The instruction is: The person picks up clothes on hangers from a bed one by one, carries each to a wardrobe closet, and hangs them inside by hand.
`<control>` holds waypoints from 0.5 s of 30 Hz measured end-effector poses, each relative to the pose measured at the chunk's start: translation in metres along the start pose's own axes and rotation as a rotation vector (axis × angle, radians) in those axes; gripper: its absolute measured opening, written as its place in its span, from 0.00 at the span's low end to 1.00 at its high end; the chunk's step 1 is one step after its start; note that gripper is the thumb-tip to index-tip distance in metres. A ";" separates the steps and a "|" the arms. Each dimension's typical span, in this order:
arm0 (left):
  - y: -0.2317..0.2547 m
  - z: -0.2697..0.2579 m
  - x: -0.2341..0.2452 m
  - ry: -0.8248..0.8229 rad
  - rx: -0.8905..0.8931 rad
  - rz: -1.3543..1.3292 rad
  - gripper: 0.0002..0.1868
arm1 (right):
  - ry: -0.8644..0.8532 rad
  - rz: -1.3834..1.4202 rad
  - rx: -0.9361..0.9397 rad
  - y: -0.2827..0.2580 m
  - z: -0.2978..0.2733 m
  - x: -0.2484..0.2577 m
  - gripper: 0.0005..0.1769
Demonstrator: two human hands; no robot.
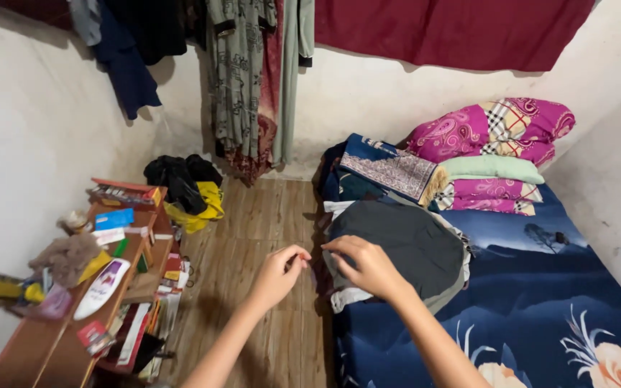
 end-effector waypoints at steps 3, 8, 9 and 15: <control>-0.019 0.044 -0.002 -0.023 0.034 0.029 0.08 | -0.008 0.002 0.003 0.041 0.025 0.000 0.13; -0.051 0.133 -0.010 -0.085 0.029 0.016 0.07 | 0.017 -0.011 -0.080 0.117 0.066 0.012 0.13; -0.059 0.154 -0.011 -0.109 0.016 0.024 0.07 | 0.023 -0.012 -0.106 0.134 0.075 0.016 0.13; -0.109 0.291 0.007 -0.203 -0.040 0.032 0.08 | 0.074 -0.052 -0.178 0.226 0.150 0.038 0.14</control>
Point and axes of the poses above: each hand's wrist, its own z-axis towards the middle knuckle, its own x-axis out of the back of the hand, y = z × x, the point moved 1 cm from there along z, towards the middle knuckle, and after that the axes turned 5 degrees about -y, right-handed, at the moved point
